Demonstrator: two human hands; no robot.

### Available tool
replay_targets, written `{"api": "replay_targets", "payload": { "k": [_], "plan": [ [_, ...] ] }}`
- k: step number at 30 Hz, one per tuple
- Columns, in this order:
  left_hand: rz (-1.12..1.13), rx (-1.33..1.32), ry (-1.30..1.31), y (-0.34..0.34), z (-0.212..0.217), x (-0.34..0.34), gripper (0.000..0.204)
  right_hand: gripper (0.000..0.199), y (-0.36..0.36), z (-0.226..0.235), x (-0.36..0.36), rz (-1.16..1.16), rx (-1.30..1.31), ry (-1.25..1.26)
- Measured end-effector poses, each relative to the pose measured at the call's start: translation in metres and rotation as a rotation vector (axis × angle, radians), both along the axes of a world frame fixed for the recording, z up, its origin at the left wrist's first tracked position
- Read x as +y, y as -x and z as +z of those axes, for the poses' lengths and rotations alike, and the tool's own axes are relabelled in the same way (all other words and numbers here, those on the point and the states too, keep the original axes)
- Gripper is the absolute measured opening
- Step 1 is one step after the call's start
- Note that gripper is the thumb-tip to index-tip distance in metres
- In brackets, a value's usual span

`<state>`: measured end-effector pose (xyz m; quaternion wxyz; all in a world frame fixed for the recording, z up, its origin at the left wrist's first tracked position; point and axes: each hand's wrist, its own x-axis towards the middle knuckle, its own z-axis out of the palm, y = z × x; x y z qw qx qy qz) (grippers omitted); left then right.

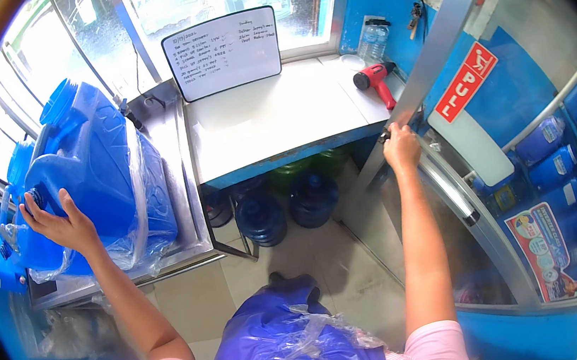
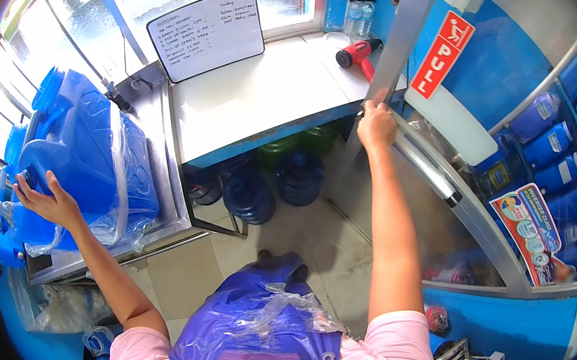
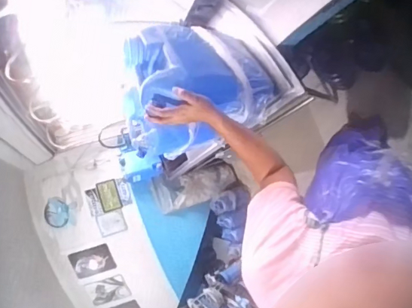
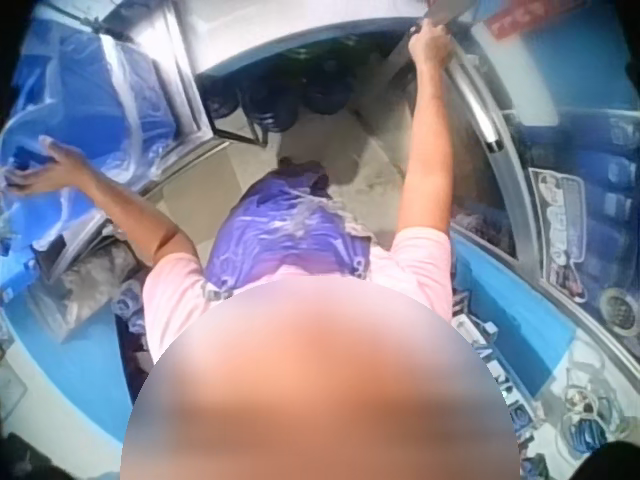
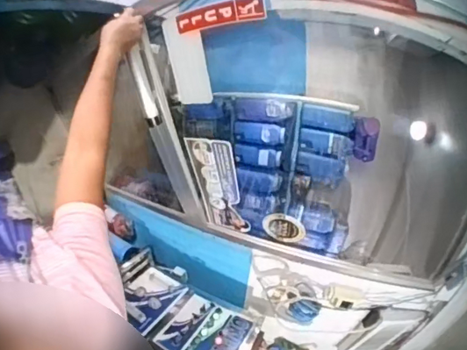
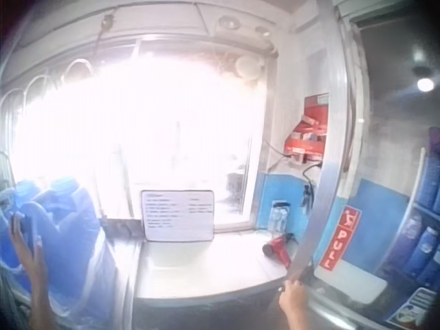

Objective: The person places blue plastic jerrycans on a stainless steel counter, secures them with plastic wrap, and uses a red heat gun to shrink the wrap around the containers. They then move the wrapped jerrycans to a storage area and repeat the process with additional containers.

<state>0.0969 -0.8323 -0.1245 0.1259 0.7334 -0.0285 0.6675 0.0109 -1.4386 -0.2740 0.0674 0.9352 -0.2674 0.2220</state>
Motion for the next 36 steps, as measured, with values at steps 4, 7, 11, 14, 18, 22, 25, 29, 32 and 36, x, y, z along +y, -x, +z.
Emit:
{"api": "replay_targets", "payload": {
  "k": [4, 7, 11, 14, 18, 22, 25, 29, 32, 36],
  "plan": [
    [0.058, -0.057, -0.081, -0.007, -0.001, 0.008, 0.060, 0.020, -0.014, -0.004, -0.037, -0.046, 0.000, 0.002],
    [0.066, -0.098, -0.138, -0.010, -0.002, 0.008, 0.056, 0.025, -0.021, -0.006, -0.066, -0.054, -0.002, -0.016],
    [0.034, -0.117, -0.081, -0.011, -0.006, 0.009, 0.051, 0.030, -0.032, -0.007, -0.109, -0.106, 0.014, -0.049],
    [0.022, -0.128, -0.086, -0.012, -0.009, 0.014, 0.050, 0.029, -0.039, -0.010, -0.140, -0.169, 0.032, -0.061],
    [0.005, -0.088, -0.063, -0.013, -0.014, 0.021, 0.050, 0.028, -0.047, -0.012, -0.178, -0.247, 0.038, -0.017],
    [0.049, -0.064, -0.059, -0.010, -0.019, 0.023, 0.052, 0.028, -0.050, -0.012, -0.206, -0.310, 0.060, -0.007],
    [0.094, -0.064, -0.092, -0.010, -0.019, 0.021, 0.052, 0.027, -0.054, -0.011, -0.222, -0.364, 0.070, 0.010],
    [0.059, -0.062, -0.070, -0.009, -0.017, 0.019, 0.052, 0.027, -0.058, -0.013, -0.234, -0.408, 0.040, 0.060],
    [0.032, -0.039, -0.026, -0.005, -0.015, 0.012, 0.052, 0.027, -0.057, -0.018, -0.233, -0.401, -0.064, 0.156],
    [0.252, 0.061, 0.261, -0.006, -0.018, -0.012, 0.061, 0.033, -0.052, -0.032, -0.220, -0.301, -0.246, 0.136]
  ]
}}
